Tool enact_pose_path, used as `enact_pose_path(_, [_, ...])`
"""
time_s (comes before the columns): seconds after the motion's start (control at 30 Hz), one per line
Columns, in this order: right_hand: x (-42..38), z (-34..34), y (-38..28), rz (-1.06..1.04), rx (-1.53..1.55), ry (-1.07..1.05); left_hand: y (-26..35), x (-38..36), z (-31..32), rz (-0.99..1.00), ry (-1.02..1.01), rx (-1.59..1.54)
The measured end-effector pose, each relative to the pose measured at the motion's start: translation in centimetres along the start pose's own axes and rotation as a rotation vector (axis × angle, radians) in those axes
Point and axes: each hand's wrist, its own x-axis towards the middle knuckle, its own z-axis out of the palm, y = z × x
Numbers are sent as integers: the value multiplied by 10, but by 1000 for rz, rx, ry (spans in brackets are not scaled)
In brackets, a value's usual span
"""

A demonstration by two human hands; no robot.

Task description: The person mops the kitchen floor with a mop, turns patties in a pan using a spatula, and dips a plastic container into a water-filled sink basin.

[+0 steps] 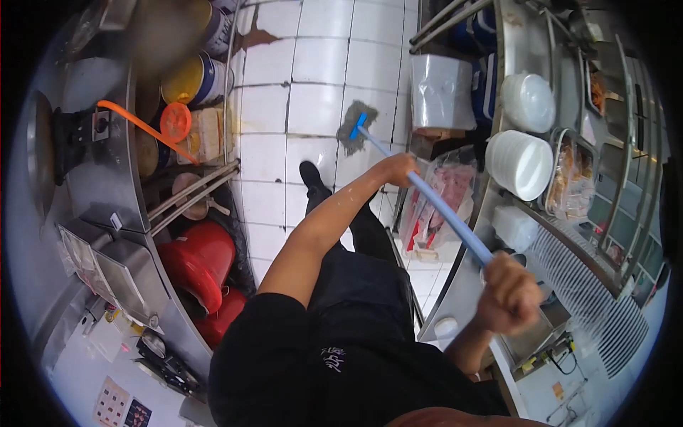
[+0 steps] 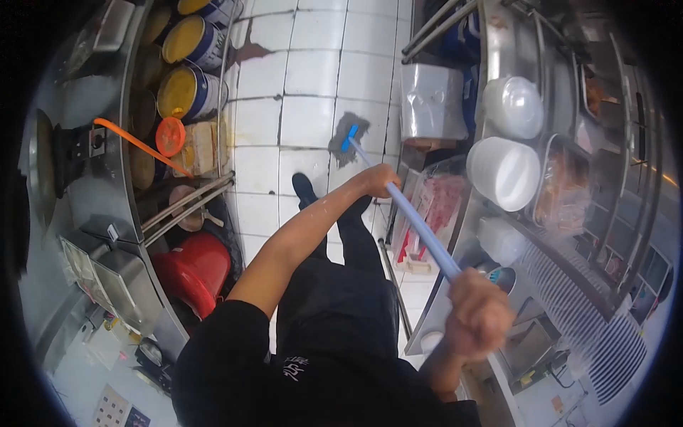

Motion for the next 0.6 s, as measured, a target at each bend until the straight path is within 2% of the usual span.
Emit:
enact_pose_path(0.03, [1, -1, -2, -48, 38, 56, 15, 7, -9, -4, -27, -2])
enact_pose_path(0.13, [0, -13, 29, -188, 167, -130, 3, 5, -4, -44, -86, -18])
enact_pose_path(0.2, [7, -29, 36, -167, 200, -86, -6, 14, 5, -52, -111, 82])
enact_pose_path(0.33, [18, -46, 47, -131, 257, -25, -16, 16, -3, -78, -13, 54])
enact_pose_path(0.43, [26, -27, 73, -142, 304, -2, -42, -5, -36, -99, 28, 115])
enact_pose_path(0.5, [20, -9, 98, -171, 312, 52, -66, -28, -63, -39, 119, 79])
enact_pose_path(0.53, [10, 2, 109, -172, 211, 114, -84, -45, -74, -24, 120, 110])
enact_pose_path(0.57, [5, 16, 118, -127, 282, 31, -100, -63, -87, -12, 147, 130])
enact_pose_path(0.6, [-3, 33, 133, -152, 298, 46, -108, -80, -104, -5, 167, 144])
